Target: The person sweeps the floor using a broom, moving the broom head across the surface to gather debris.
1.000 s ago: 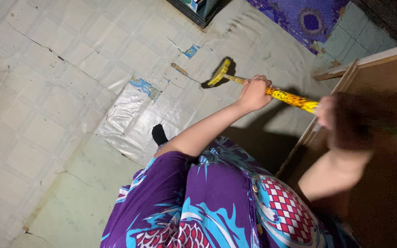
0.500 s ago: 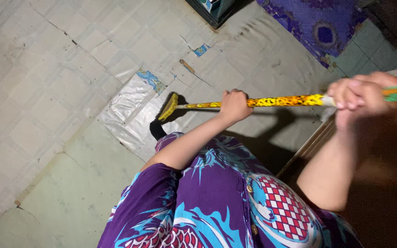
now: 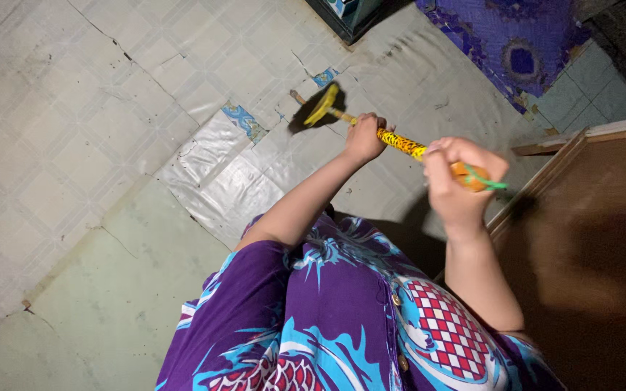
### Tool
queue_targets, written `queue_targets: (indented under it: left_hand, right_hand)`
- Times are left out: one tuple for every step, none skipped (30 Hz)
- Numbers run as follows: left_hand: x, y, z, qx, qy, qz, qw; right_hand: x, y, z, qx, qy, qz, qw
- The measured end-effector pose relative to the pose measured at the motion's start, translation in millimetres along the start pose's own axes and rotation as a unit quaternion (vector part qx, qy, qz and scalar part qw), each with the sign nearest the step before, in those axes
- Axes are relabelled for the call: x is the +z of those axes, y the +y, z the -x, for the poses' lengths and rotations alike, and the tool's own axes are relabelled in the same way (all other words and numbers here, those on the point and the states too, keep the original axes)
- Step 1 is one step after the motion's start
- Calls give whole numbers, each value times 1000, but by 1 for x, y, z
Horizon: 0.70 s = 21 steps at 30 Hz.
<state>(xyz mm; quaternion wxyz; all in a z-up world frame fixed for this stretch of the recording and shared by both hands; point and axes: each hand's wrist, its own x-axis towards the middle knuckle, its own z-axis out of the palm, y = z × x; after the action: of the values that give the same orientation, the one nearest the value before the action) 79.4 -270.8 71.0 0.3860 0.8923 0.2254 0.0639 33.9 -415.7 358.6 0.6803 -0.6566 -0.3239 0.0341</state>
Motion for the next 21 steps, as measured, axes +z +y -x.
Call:
queue_targets:
  left_hand:
    - [2, -1, -1, 0, -3, 30, 1000]
    - [3, 0, 0, 0, -3, 30, 1000]
    - [2, 2, 1, 7, -7, 56, 998]
    - [0, 3, 3, 15, -11, 83, 996]
    - [-3, 5, 7, 16, -11, 83, 996]
    - [-7, 9, 10, 41, -29, 67, 996]
    - [-10, 11, 15, 66, -49, 51, 995]
    - [-13, 14, 21, 66, -50, 52, 995]
    - [-14, 15, 26, 91, -50, 45, 994]
    - [-16, 16, 33, 116, -50, 37, 991]
    - [-20, 13, 40, 116, -50, 37, 991]
    - [-24, 9, 49, 122, -62, 44, 990]
    - [-26, 5, 58, 128, -73, 52, 988]
    - [-29, 1, 68, 128, -72, 52, 988]
    - [-32, -3, 78, 128, -85, 47, 987]
    - [-35, -7, 89, 128, -97, 42, 986]
    - [-38, -12, 104, 126, -98, 43, 986]
    - [-40, -17, 118, 114, -98, 47, 988]
    - [-44, -20, 130, 102, -97, 51, 989]
    - [-48, -22, 142, 99, -98, 51, 989]
    - [-51, -23, 156, 106, -84, 58, 989]
  right_hand:
    - [6, -4, 3, -29, -24, 57, 998]
    - [11, -8, 5, -57, -48, 113, 991]
    - [14, -12, 6, -58, -48, 113, 991]
    - [17, -18, 7, -64, -63, 135, 987]
    - [19, -22, 9, -70, -78, 158, 982]
    - [20, -27, 10, -71, -78, 159, 982]
    - [19, -32, 11, -61, -78, 133, 986]
    - [19, -37, 13, -50, -77, 108, 990]
    - [17, -42, 16, -50, -76, 109, 990]
    - [15, -47, 20, -63, -76, 106, 990]
    - [16, -53, 23, -75, -75, 101, 989]
    - [20, -58, 28, -74, -75, 101, 989]
    - [24, -63, 35, -57, -70, 103, 991]
    - [28, -68, 41, -49, -68, 104, 991]
    - [32, -73, 47, -39, -66, 104, 992]
    - [37, -78, 53, -38, -71, 111, 990]
    - [44, -85, 62, -37, -77, 118, 989]
    - [51, -93, 71, -35, -78, 118, 989]
    - [57, -101, 78, -37, -83, 130, 987]
    - [63, -109, 84, -39, -88, 143, 985]
    - [69, -118, 94, -38, -89, 143, 985]
